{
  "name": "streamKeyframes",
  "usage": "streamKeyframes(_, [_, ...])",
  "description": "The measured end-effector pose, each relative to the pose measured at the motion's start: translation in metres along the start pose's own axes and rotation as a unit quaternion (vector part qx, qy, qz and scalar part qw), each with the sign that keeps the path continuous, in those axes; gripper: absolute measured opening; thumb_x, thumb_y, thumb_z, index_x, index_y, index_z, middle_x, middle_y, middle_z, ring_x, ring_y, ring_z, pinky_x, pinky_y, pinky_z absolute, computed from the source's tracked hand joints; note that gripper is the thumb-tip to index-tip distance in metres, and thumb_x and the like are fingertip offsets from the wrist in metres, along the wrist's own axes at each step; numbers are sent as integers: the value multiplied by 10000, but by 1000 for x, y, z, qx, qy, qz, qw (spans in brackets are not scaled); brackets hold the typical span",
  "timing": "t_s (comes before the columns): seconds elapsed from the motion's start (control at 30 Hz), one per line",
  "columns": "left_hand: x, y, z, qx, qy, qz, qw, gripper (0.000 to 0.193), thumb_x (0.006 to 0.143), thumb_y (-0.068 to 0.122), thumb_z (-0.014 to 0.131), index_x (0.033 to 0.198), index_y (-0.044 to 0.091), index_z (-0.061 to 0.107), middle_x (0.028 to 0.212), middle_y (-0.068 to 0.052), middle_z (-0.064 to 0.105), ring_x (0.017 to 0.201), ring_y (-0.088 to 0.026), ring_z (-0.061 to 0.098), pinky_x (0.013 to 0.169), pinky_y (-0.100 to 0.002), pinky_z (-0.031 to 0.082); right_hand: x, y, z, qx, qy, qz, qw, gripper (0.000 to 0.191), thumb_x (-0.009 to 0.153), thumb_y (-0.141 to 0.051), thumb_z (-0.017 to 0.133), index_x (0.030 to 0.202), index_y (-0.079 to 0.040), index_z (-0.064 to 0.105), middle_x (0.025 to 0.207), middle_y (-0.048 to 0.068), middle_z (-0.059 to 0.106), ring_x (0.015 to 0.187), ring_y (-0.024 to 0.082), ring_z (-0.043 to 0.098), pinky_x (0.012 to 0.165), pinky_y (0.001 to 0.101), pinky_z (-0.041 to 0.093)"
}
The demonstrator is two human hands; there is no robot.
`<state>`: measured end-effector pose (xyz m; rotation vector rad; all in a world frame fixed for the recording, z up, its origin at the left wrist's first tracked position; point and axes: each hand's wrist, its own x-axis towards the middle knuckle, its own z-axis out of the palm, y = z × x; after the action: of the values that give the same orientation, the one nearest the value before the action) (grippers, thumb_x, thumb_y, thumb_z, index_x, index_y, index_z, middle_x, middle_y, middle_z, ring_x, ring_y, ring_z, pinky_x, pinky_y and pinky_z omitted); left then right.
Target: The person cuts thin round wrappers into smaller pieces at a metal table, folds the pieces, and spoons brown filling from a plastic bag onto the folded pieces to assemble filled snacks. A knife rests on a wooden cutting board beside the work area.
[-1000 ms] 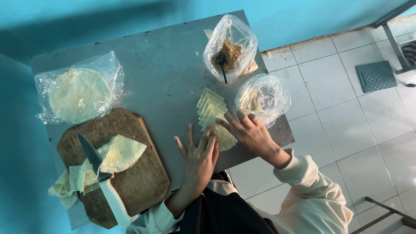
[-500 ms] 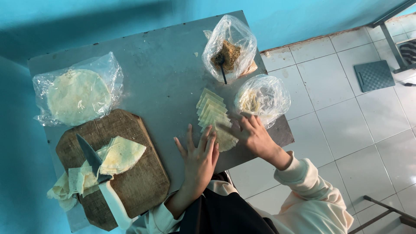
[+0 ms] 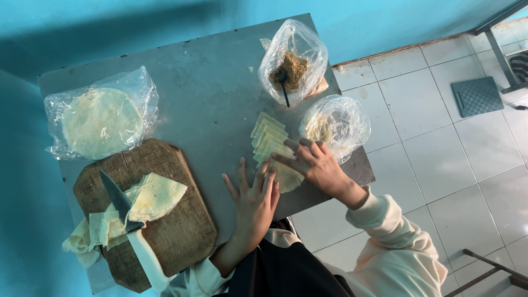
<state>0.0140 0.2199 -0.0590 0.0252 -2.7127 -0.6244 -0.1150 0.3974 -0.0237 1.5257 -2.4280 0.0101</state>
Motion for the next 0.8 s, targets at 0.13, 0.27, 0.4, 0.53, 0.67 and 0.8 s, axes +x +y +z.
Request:
streamKeyframes(0.13, [0,1,-1,6,-1,-1,1000,332,970,271,631,1266,123,629,1504,-26,491,1446,-485,352,1106,-835,131,10,7,-3,-16,2,-6,1000,696,867,-183,630,1521,-389,513,1437,30,510,1237,255,507,964,398,466])
streamKeyframes(0.27, [1,2,-2,10,-3,-5,1000,316,969,274,628,1249,128,635,1510,-13,492,1450,-477,356,1104,-831,139,14,11,0,-5,0,-10,1000,733,778,-219,650,1483,-385,533,1374,32,534,1190,267,513,943,422,471])
streamKeyframes(0.4, [1,4,-4,9,5,-7,1000,314,971,276,625,1250,133,635,1502,-8,504,1448,-467,364,1104,-828,149,15,14,3,-46,-2,-2,999,710,857,-177,693,1539,-300,539,1283,37,556,1135,246,523,905,393,466])
streamKeyframes(0.53, [5,8,-10,19,18,-5,1000,335,984,280,615,1284,130,627,1483,4,520,1435,-457,389,1104,-823,159,10,32,-15,72,20,190,979,459,984,-144,719,1436,-148,641,1169,69,608,1076,269,540,876,412,452])
streamKeyframes(0.67, [13,12,-21,21,6,3,1000,348,977,297,610,1264,101,620,1429,-16,546,1380,-456,431,1104,-812,166,-10,46,-51,57,158,287,943,361,907,26,656,1216,-129,761,1164,71,652,1063,273,533,968,414,470])
streamKeyframes(0.8, [22,16,-30,38,-14,19,999,368,981,297,610,1258,54,607,1359,-60,565,1340,-438,461,1127,-801,181,-17,53,-55,87,88,307,944,238,913,-70,719,1137,-131,769,1126,70,636,1022,296,513,929,412,467])
